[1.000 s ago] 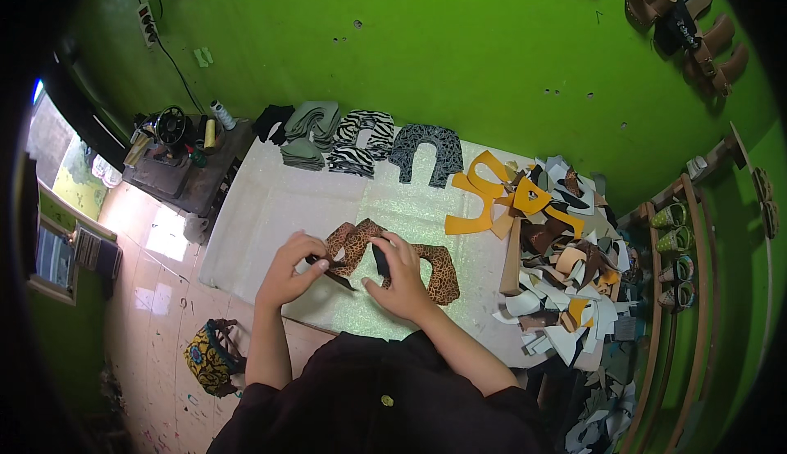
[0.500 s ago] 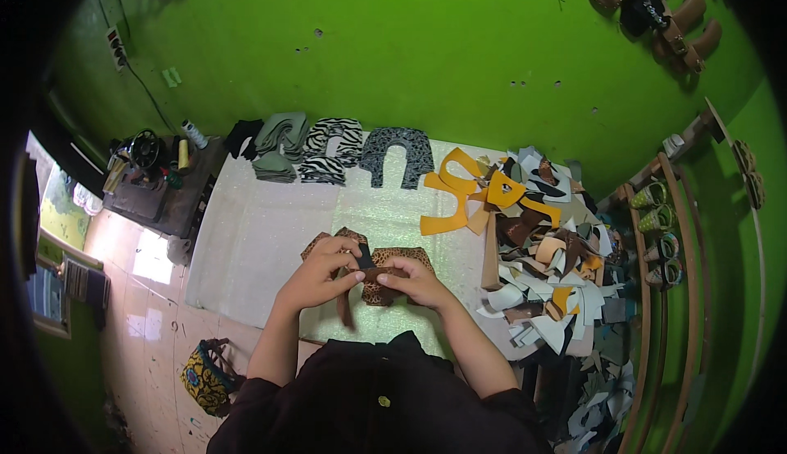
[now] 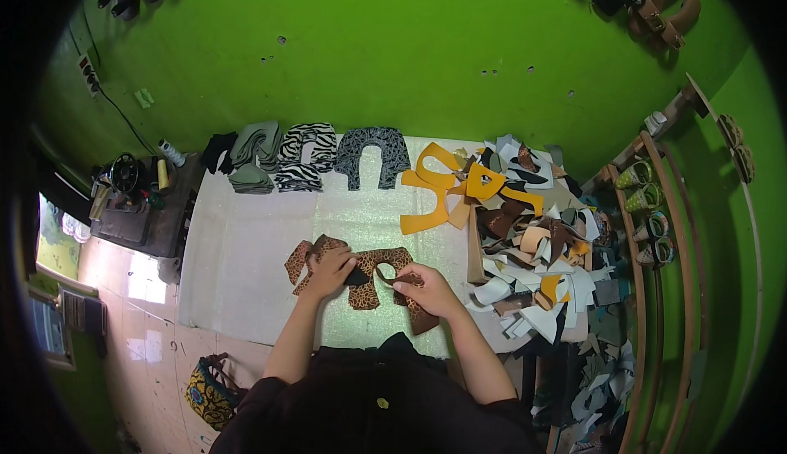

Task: Sorting and organizing various cut fabric pieces by pattern and shape on a work table.

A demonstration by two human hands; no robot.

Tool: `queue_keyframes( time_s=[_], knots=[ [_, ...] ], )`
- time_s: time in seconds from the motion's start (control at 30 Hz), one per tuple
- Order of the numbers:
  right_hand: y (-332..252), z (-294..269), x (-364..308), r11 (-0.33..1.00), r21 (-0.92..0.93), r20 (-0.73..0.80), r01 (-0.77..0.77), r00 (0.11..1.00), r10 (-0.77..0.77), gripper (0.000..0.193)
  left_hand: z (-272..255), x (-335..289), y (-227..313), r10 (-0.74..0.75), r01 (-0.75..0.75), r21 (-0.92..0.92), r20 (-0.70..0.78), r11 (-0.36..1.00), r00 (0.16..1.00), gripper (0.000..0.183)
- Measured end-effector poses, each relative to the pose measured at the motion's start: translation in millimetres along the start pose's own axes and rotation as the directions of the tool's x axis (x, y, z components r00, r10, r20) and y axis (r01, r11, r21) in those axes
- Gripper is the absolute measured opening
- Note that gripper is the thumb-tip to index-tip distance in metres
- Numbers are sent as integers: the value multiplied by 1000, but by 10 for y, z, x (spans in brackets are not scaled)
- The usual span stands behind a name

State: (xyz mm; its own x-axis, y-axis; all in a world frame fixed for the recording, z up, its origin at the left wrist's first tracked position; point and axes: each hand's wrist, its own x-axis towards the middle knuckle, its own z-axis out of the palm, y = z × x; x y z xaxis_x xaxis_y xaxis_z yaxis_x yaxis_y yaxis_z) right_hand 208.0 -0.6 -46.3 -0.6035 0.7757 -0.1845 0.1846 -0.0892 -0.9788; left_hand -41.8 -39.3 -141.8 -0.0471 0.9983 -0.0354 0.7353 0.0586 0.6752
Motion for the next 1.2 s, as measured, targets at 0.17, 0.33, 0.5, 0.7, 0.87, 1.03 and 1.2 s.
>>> queue_keyframes(
  time_s=[0.17,0.33,0.5,0.7,0.87,1.03,1.2],
  knots=[
    [30,16,-52,1000,14,23,11,1000,-11,14,-109,-302,-203,-142,173,246,-136,954,980,31],
    [-90,88,-34,997,3,64,-78,995,78,12,-385,-310,16,-83,93,41,-198,995,977,33],
    [-272,181,14,992,-99,171,76,984,-59,11,-494,-227,574,288,-293,-299,-61,908,956,35],
    [58,-7,280,1000,-11,-59,25,998,-25,17,-335,-97,462,-68,201,-841,193,502,979,24],
    [716,80,458,995,97,-334,-32,941,62,19,145,13,276,-257,155,-554,-109,818,960,26],
    [909,36,607,963,-236,-443,-128,897,11,21,301,-21,428,-252,175,-334,-203,926,946,25],
    [876,-50,794,909,-415,-372,-45,920,-124,21,291,-72,411,-264,180,-358,-202,916,943,27]
  ],
)
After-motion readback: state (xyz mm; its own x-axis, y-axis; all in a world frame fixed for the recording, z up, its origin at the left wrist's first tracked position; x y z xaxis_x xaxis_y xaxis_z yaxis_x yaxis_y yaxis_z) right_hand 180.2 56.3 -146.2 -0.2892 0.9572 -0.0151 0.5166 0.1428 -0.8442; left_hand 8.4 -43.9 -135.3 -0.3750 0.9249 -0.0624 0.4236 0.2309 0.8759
